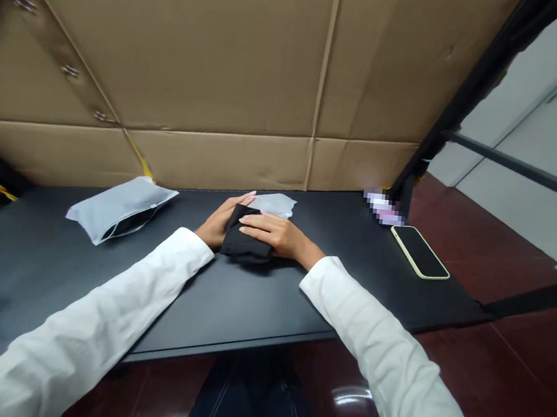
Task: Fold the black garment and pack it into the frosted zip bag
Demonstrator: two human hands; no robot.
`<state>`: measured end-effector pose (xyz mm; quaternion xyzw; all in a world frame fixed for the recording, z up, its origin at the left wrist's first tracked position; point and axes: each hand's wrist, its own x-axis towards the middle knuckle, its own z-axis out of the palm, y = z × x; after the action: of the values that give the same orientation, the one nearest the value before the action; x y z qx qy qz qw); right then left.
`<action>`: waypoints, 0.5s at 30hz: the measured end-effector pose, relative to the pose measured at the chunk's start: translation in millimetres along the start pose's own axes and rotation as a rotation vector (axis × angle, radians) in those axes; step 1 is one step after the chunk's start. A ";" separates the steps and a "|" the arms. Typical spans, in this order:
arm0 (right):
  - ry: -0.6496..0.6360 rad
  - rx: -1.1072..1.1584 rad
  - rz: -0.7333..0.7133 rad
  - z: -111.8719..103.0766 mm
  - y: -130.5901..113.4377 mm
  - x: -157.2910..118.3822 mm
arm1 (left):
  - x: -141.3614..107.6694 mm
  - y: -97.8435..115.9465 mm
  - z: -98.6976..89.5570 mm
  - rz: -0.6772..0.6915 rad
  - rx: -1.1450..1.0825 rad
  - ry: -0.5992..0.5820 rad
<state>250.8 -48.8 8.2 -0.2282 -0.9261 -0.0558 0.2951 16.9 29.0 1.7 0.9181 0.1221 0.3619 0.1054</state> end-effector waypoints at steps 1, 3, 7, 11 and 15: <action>-0.015 0.009 0.029 1.2 2.6 -1.7 | 0.5 1.7 -0.7 0.005 0.025 -0.015; -0.037 0.004 0.124 4.4 6.1 -3.7 | 1.8 5.2 -1.7 0.028 0.107 -0.071; -0.025 -0.104 0.370 11.9 3.1 0.5 | 3.9 12.9 -1.6 0.014 0.312 -0.166; -0.059 -0.272 0.688 18.5 -5.8 13.4 | 7.2 24.9 5.0 -0.037 0.461 -0.179; -0.100 -0.315 0.979 22.4 -7.7 20.6 | 12.0 41.2 18.9 0.024 0.493 -0.207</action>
<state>220.7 -42.3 1.8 -0.6791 -0.7040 -0.0389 0.2042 44.5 -8.4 7.5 0.9496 0.1845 0.2264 -0.1138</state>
